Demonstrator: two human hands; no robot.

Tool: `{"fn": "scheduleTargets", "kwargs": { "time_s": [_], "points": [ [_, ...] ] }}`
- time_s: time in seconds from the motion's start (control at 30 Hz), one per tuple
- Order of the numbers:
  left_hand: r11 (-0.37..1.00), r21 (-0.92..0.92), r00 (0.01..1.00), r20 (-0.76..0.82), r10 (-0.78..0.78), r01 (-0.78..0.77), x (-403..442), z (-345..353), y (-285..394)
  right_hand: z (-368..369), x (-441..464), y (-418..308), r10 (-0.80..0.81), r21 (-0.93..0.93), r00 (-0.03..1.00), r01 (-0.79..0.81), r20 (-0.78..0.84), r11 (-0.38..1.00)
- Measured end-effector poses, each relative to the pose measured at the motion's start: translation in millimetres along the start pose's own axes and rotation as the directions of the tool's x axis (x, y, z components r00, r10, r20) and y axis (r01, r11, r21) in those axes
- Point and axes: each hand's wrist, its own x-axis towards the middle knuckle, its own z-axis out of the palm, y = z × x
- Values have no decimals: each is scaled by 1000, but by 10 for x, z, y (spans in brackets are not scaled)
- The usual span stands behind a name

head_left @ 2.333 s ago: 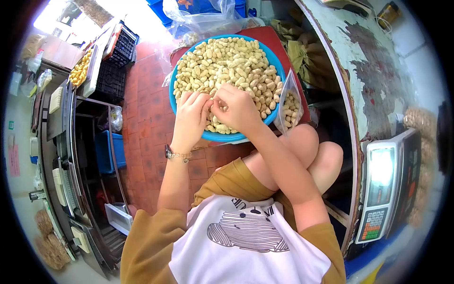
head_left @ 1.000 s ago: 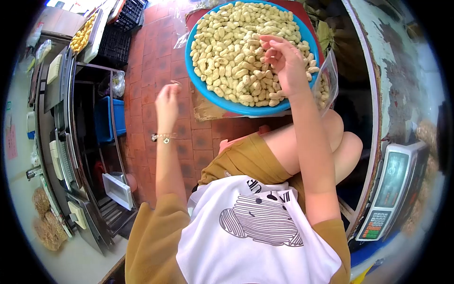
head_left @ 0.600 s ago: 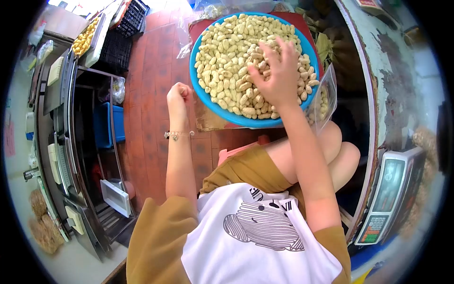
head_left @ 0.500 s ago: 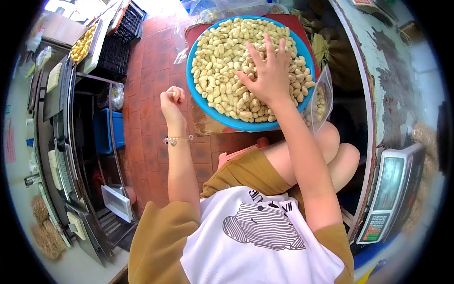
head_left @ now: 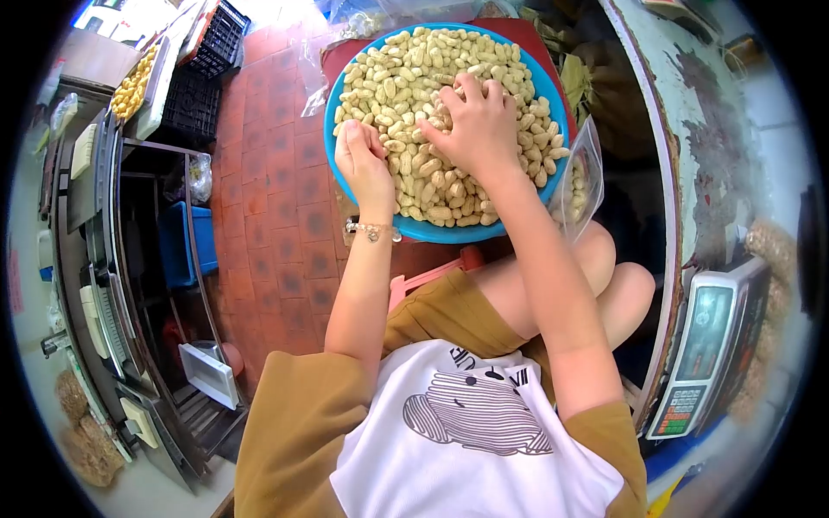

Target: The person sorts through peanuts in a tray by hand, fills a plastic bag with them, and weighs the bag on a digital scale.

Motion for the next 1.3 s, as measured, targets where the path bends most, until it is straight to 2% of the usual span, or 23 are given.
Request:
{"fn": "scheduleTargets", "kwargs": {
  "time_s": [0.1,0.23,0.43,0.57,0.73,0.83,0.93,1.0,1.1,1.3],
  "points": [
    [999,34,1000,-14,23,-23,-20,6,-29,161,23,22,-36,12,992,38,-123,999],
    [989,129,998,11,66,-67,-13,9,-44,132,83,8,-9,-13,1000,9,-5,1000],
    [988,146,998,-5,55,-54,-2,-1,-70,116,52,-16,-30,83,998,34,-48,996],
    [977,195,995,-32,90,-82,-20,54,-43,106,85,-27,-49,73,998,51,-28,996],
    [991,113,997,-13,80,-78,-18,54,-71,147,123,-65,-86,49,995,88,-42,995],
    [992,108,998,-9,67,-65,-14,40,-70,94,115,-98,-75,71,997,72,28,995],
    [998,55,999,-30,28,-26,-22,48,-47,73,83,-74,-52,70,998,54,-26,996],
    [996,77,998,-47,42,-39,-19,56,-67,60,54,-61,-34,87,997,40,-70,995],
    [995,93,998,-48,51,-46,0,32,-94,53,21,-78,-40,80,998,43,-38,996],
    [993,109,998,-45,54,-49,11,12,-114,44,-10,-23,-120,189,991,130,-63,973]
  ]
}}
